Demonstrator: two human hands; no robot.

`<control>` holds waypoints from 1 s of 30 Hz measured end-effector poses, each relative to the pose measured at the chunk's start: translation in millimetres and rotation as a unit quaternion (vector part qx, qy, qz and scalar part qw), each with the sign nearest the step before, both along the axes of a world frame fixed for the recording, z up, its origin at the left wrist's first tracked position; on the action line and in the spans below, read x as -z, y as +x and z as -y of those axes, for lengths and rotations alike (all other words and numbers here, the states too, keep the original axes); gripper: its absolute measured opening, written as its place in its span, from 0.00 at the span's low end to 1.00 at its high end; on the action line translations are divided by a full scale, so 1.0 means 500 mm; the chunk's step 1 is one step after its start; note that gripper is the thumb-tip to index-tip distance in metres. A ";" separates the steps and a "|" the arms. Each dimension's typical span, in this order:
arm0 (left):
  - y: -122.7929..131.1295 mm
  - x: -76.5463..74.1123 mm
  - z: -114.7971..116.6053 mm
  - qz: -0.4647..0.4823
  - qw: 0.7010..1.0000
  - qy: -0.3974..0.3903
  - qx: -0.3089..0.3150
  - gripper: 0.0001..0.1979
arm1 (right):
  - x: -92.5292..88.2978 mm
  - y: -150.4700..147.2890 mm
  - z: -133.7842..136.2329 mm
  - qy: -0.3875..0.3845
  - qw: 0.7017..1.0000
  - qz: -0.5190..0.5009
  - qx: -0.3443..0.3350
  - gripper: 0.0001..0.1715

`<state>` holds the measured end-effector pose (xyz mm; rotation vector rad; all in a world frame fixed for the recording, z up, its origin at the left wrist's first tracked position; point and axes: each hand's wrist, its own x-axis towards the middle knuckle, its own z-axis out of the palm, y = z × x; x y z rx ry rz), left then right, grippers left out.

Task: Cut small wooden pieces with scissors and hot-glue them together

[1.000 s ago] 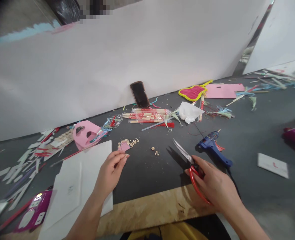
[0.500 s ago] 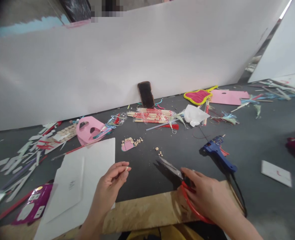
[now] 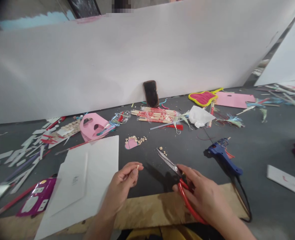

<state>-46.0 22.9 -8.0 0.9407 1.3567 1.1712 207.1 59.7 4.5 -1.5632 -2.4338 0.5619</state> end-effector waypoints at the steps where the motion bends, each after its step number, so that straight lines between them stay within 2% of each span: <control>1: 0.005 -0.002 -0.003 0.017 1.000 0.000 0.000 0.15 | -0.003 -0.009 0.004 -0.009 0.999 -0.030 -0.008 0.24; 6: 0.021 -0.008 -0.013 0.064 0.998 -0.010 0.009 0.14 | -0.009 -0.045 0.025 -0.063 0.992 -0.088 -0.070 0.32; 11: 0.029 -0.011 -0.012 0.071 0.997 -0.009 0.025 0.13 | -0.010 -0.059 0.031 -0.061 0.990 -0.081 -0.101 0.31; 30: 0.036 -0.012 -0.011 -0.009 0.998 0.026 0.061 0.10 | -0.011 -0.051 0.038 -0.025 0.991 -0.061 -0.118 0.33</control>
